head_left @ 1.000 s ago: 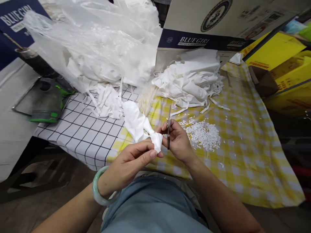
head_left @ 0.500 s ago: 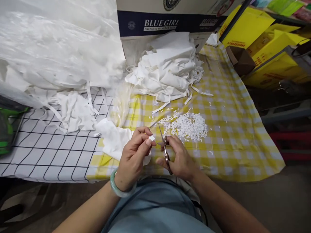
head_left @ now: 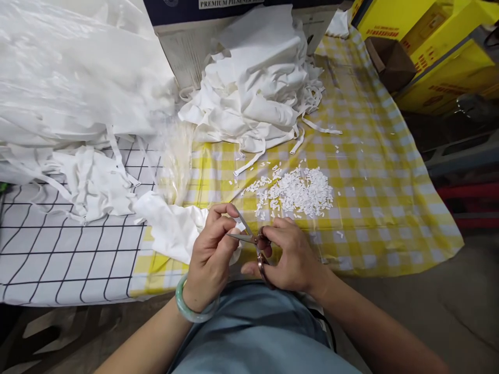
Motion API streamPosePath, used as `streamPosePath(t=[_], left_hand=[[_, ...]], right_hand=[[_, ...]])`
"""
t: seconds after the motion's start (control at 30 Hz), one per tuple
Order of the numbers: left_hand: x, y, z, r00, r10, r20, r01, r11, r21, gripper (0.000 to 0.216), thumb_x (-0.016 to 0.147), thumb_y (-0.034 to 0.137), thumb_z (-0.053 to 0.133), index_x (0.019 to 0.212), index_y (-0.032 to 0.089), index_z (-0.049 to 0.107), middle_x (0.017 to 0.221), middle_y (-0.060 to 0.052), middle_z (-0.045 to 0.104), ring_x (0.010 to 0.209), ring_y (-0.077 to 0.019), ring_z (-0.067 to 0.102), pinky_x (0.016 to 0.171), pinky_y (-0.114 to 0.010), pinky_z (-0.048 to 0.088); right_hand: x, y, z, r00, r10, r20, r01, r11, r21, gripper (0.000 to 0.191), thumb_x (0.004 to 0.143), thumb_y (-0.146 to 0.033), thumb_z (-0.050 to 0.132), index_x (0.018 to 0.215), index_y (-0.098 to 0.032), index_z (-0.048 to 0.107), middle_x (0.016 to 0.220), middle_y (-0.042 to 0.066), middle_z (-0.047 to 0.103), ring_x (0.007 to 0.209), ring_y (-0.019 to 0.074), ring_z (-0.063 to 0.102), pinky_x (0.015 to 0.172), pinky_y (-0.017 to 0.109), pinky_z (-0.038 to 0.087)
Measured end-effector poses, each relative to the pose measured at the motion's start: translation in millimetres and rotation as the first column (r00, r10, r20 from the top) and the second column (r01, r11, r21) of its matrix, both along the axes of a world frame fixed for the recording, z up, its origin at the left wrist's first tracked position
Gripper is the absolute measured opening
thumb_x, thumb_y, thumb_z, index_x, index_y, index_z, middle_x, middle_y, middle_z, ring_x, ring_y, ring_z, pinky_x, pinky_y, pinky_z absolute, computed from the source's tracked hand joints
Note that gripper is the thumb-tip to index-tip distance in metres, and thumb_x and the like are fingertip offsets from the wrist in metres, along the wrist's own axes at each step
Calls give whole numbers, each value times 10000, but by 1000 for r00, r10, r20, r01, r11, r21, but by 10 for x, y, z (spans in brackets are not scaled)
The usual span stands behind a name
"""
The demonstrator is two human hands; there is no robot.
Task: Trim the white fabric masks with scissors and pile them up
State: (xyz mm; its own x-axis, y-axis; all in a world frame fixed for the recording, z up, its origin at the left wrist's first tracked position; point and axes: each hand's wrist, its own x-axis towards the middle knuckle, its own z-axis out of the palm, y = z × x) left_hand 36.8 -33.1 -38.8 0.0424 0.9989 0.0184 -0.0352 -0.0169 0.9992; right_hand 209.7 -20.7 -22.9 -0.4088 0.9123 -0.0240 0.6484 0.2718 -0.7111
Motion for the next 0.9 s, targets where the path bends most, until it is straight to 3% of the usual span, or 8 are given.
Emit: streamPosePath(t=[0.63,0.9], left_hand=[[25,-19,7,998,-37,-49,40,997,60,236,968,219,476,750,202,565,943,-57,471,1063,-222,432,949,-352,373],[82,59,-17,993,-83,-80,85,996,28,230,963,273,487,767,202,582,976,-71,482,1041,-230,447,899,-348,409]], right_hand=[[15,23,-9,999,23,-36,-24,999,-27,472,714,-605,727,590,-207,504,559,-11,552,592,149,482,679,317,335],[110,-27,-68,999,-36,-3,36,999,-2,482,739,-567,726,537,-193,498,549,-6,533,579,135,453,635,289,331]])
